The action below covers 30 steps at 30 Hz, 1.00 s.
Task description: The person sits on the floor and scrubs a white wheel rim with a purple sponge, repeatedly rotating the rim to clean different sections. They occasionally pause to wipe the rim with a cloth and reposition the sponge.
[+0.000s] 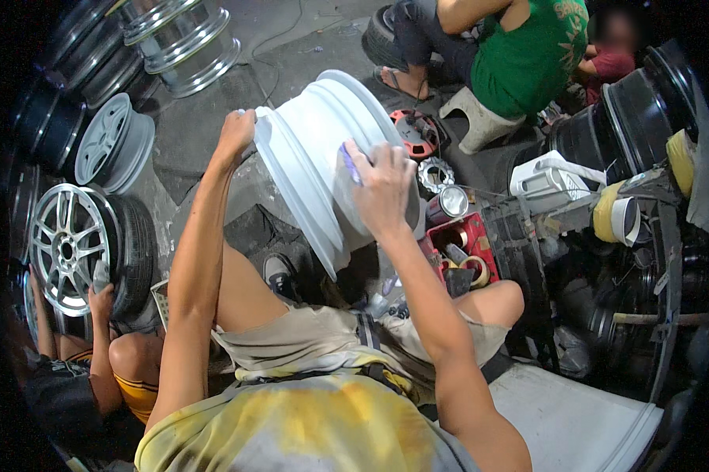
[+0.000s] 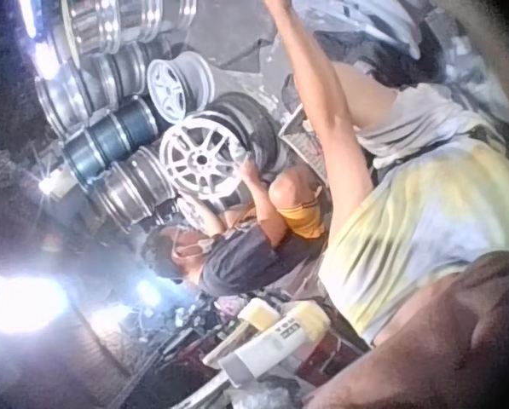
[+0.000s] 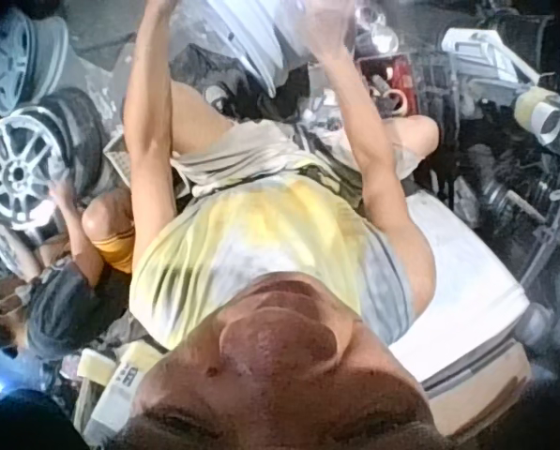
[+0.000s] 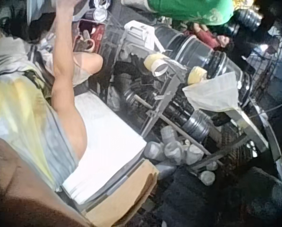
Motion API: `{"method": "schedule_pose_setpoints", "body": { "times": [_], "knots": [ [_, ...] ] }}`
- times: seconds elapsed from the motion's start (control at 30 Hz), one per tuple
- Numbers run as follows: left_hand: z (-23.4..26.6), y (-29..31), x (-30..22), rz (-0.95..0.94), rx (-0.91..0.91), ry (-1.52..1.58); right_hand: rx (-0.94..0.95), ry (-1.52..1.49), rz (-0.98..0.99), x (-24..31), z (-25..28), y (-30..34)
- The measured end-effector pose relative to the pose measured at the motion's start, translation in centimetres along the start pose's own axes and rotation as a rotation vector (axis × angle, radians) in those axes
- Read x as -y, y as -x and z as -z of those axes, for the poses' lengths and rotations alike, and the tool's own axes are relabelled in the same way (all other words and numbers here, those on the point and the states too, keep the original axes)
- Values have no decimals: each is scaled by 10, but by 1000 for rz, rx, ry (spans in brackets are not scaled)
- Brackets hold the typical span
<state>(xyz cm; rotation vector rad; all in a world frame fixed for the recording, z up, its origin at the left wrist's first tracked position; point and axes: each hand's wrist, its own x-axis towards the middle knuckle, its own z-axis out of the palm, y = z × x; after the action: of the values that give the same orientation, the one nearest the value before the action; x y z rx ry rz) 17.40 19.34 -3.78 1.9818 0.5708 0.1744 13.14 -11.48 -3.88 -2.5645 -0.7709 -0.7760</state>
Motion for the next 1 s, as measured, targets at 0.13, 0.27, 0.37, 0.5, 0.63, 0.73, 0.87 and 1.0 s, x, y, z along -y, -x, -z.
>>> {"method": "schedule_pose_setpoints", "body": {
  "times": [0.13, 0.27, 0.37, 0.5, 0.63, 0.73, 0.87, 1.0],
  "knots": [
    [5, 0, 1, -15, -106, -14, 43, -81, 33, 26, 1, 28],
    [-1, -4, 5, -23, -70, -18, 41, 5, 16, 2, 12, 8],
    [2, -2, 6, -22, -80, 11, 60, -69, 71, 19, -2, -12],
    [4, 3, -6, -20, -87, -10, 110, -29, 86, 13, 12, 35],
    [3, 2, -1, -6, -82, 1, 32, -58, 105, 24, -2, -8],
    [7, -1, -1, 11, -78, -22, 65, -46, 103, 23, -1, 14],
    [1, 4, -5, 14, -70, -1, 75, -63, 114, 21, 5, 19],
    [2, 1, -2, 23, -50, -11, 66, -75, 106, 30, 1, -3]
  ]
}}
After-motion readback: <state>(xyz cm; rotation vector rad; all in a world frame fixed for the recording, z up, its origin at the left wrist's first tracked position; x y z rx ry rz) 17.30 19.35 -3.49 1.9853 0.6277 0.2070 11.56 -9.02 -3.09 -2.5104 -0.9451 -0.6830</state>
